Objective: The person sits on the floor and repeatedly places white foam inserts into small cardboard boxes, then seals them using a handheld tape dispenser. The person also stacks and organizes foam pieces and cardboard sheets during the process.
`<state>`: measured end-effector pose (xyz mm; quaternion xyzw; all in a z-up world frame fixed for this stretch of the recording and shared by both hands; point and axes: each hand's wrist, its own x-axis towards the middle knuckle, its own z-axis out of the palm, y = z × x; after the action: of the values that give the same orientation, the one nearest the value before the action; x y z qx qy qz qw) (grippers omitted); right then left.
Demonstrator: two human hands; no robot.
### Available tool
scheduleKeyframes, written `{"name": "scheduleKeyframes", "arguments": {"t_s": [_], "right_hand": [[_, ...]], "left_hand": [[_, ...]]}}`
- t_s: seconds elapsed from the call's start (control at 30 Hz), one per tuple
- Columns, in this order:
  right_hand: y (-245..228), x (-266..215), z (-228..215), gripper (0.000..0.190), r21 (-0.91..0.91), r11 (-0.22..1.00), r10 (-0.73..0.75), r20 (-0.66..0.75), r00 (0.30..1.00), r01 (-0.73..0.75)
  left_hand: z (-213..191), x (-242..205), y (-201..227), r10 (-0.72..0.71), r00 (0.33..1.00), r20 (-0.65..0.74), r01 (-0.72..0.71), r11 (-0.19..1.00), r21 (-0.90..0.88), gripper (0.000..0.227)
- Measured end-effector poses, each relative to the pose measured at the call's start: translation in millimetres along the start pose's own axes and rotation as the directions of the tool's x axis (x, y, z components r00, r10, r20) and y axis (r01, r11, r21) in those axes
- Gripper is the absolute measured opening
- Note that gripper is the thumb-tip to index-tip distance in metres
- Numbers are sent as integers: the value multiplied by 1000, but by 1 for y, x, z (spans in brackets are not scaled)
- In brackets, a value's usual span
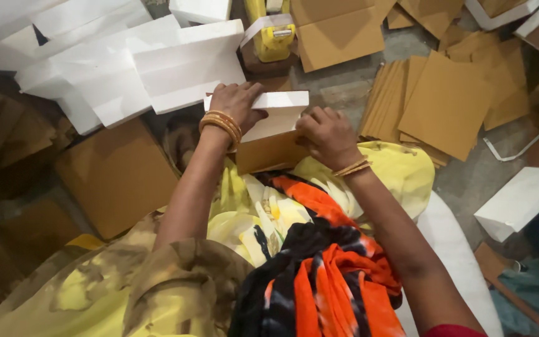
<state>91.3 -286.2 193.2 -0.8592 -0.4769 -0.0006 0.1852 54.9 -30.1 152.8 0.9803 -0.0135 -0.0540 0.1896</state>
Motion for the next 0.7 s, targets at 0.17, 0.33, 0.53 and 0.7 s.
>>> {"name": "scheduleKeyframes", "arguments": {"t_s": [0.17,0.33,0.53,0.7], "right_hand": [[-12,20,33,62,-74,996,37,-154,987,-49],[-15,47,58,100,-267,943,127,-266,955,-199],[-6,44,67,111,0,990,141,-174,975,-143],[24,8,74,111,483,838,404,-234,884,-254]], "left_hand": [[-6,7,-2,-45,989,141,61,992,-113,63],[-5,-2,-2,59,995,77,-54,996,-71,88],[19,-14,14,17,959,-282,38,981,188,50],[16,-19,12,62,931,-360,-32,996,89,54]]}}
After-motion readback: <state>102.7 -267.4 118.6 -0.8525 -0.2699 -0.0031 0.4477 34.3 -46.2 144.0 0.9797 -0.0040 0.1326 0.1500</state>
